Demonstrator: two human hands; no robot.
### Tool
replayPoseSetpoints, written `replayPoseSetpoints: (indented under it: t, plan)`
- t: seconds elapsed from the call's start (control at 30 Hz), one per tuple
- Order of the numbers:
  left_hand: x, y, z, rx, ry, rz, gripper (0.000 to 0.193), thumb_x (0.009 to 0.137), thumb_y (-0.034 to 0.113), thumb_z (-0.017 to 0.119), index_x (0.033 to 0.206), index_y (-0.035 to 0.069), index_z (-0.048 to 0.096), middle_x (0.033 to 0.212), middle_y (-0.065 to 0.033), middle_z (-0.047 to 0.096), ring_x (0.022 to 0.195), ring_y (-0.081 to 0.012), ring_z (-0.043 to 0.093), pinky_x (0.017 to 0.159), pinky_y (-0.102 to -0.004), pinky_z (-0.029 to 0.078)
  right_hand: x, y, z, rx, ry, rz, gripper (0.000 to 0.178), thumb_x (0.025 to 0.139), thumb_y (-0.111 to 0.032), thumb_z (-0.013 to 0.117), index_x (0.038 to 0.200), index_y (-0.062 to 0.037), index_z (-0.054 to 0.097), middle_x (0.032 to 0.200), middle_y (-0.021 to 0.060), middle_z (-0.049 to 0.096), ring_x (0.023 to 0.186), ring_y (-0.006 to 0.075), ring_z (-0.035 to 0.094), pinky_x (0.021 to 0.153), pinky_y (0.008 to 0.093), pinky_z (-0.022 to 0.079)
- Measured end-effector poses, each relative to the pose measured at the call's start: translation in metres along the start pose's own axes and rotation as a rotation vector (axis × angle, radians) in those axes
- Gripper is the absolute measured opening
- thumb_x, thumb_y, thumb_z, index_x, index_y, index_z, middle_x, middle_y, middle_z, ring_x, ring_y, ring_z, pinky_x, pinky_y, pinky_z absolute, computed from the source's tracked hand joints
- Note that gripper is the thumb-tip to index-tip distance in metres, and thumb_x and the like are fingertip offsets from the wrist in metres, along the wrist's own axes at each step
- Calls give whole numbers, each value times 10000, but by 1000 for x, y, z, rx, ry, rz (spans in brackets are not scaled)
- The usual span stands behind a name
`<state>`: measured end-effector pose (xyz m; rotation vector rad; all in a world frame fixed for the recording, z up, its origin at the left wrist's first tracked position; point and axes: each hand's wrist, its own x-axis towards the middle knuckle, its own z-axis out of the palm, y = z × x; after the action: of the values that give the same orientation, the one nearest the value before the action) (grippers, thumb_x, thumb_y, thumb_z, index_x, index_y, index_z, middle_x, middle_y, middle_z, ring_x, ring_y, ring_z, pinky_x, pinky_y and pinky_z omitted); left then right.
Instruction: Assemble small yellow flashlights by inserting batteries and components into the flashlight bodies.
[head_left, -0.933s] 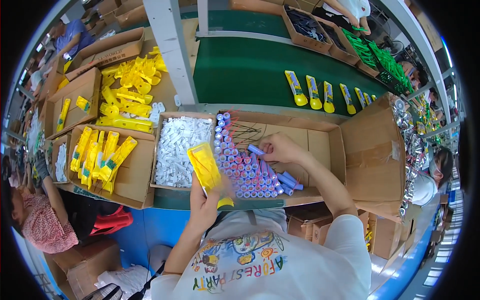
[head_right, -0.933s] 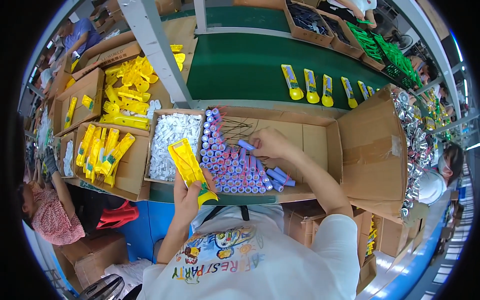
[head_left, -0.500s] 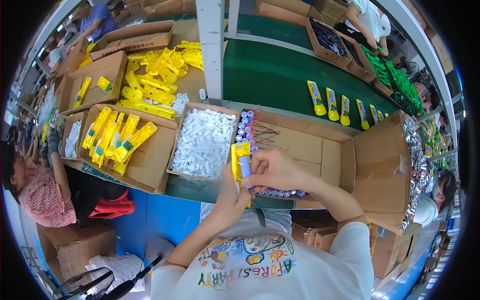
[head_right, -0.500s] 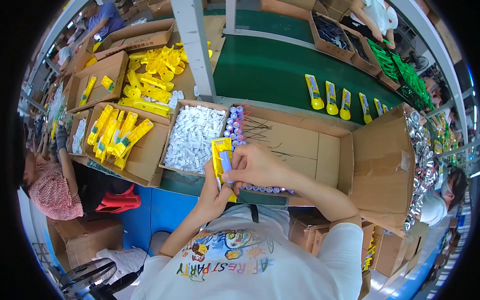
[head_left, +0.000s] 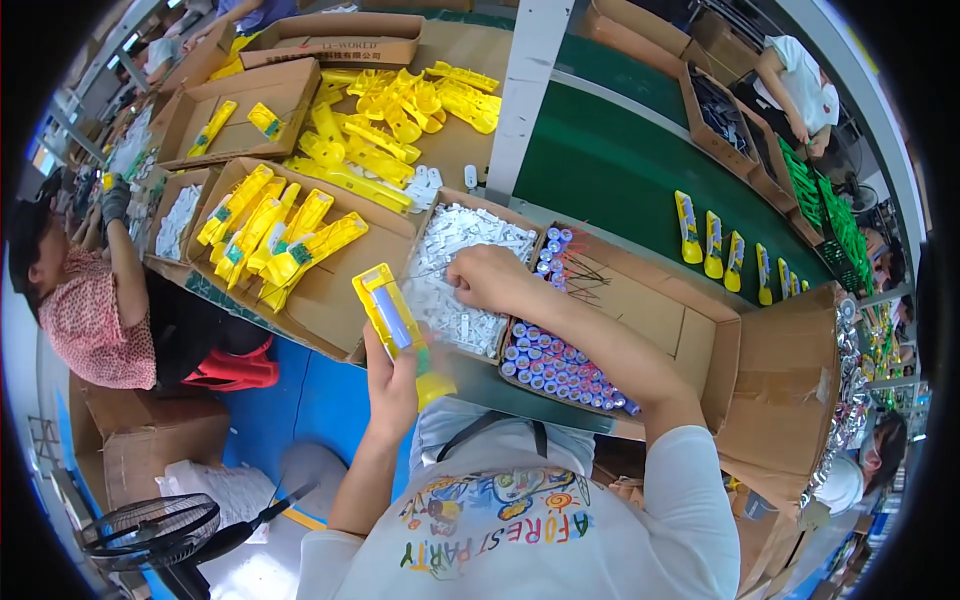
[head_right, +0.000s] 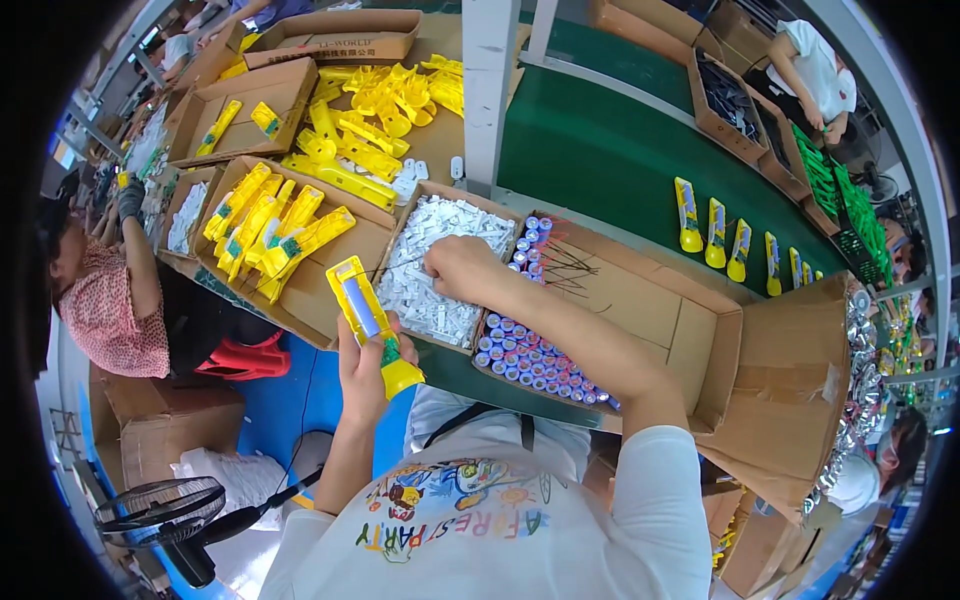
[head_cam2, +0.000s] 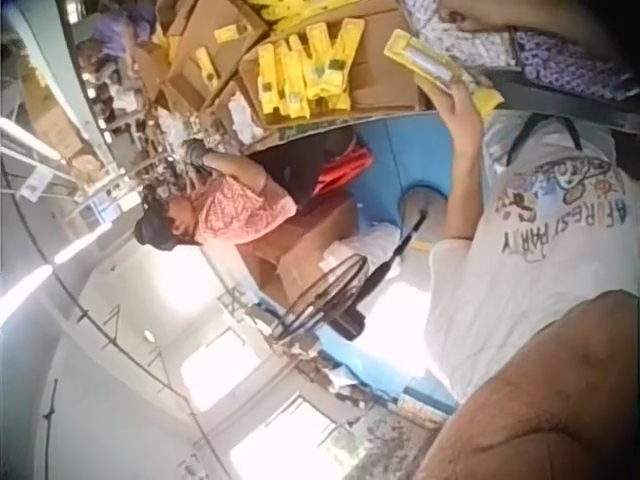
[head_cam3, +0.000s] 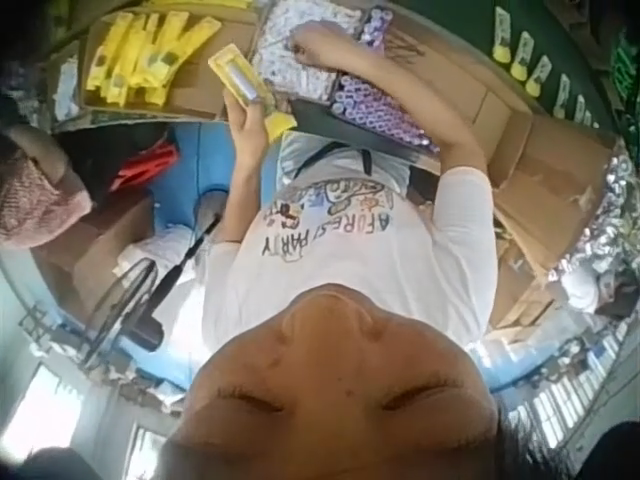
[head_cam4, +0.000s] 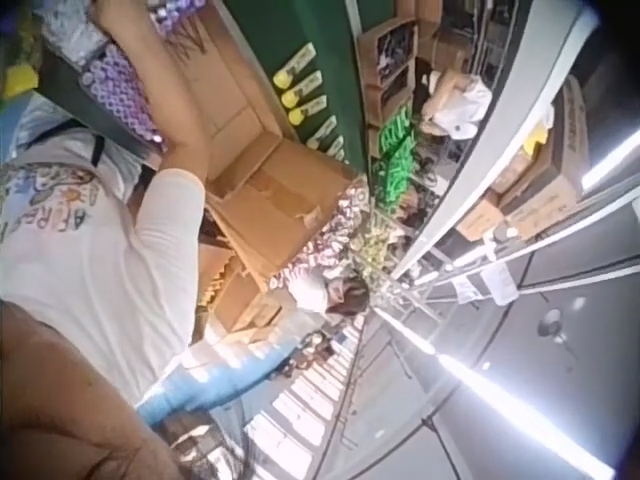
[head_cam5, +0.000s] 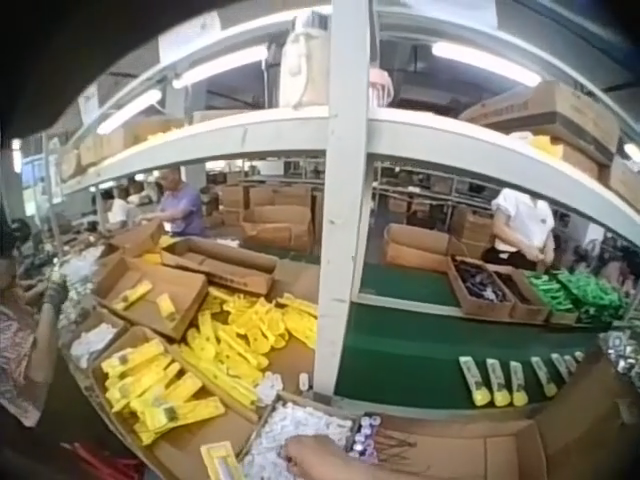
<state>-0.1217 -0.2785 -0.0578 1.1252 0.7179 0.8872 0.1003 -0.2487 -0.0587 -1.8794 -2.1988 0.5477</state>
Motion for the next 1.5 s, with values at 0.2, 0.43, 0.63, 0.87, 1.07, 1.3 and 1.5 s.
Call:
replayPoseSetpoints:
  t: [0.2, 0.43, 0.63, 0.87, 1.07, 1.3, 1.5]
  plan:
    - [-19, 11, 10, -153, -122, -80, 370, 914, 19, 380, 1270, 99, 317, 1018, -126, 523, 688, -207, 596, 617, -337, 533, -31, -2, -21, 123, 294, -170, 180, 692, -149, 694, 861, -95, 659, 841, 55, 648, 829, 266, 635, 702, 374, 522]
    - [-22, 6, 27, -233, -309, -186, 438, 974, 115, 407, 1362, 75, 208, 997, -132, 502, 704, -208, 603, 631, -347, 539, -56, -25, -52, 520, 414, -184, 300, 802, -43, 629, 1096, -89, 672, 847, 77, 583, 807, 209, 594, 731, 334, 503]
    - [-16, -2, 36, -129, -310, -215, 466, 999, 169, 396, 1395, 60, 175, 988, -142, 496, 683, -203, 596, 601, -325, 517, -69, -47, -40, 629, 374, -89, 343, 890, -30, 588, 1215, -137, 621, 1061, 86, 525, 977, 219, 526, 751, 310, 458]
    - [-6, 6, 44, 16, -368, -228, 453, 1002, 172, 413, 1379, 43, 197, 931, -122, 519, 638, -179, 588, 589, -305, 509, -78, -41, -59, 610, 325, 70, 500, 839, 46, 620, 1296, -131, 527, 1093, 120, 510, 779, 167, 563, 669, 274, 481]
    - [-3, 0, 46, -179, -448, -307, 470, 1007, 208, 439, 1389, 47, 218, 979, -119, 541, 755, -202, 625, 692, -331, 528, -75, -26, -53, 521, 435, -62, 359, 889, -16, 585, 1241, -79, 553, 1140, 128, 535, 842, 192, 603, 758, 277, 494]
    - [87, 79, -18, 836, 77, 240, 330, 825, -6, 597, 1154, 12, 586, 1200, -173, 586, 1178, -281, 531, 972, -398, 428, -122, 223, -125, 410, 985, 271, 243, 976, -76, 447, 1135, -6, 617, 1067, 115, 648, 1013, 188, 608, 897, 323, 475]
    - [149, 85, -94, 2091, 16, 264, 555, 694, 47, 619, 1238, 31, 506, 1048, -158, 585, 1008, -320, 557, 829, -390, 482, -178, 434, -86, -147, 399, 574, 269, 833, -57, 523, 1046, -87, 683, 1024, 172, 655, 984, 331, 613, 838, 391, 509]
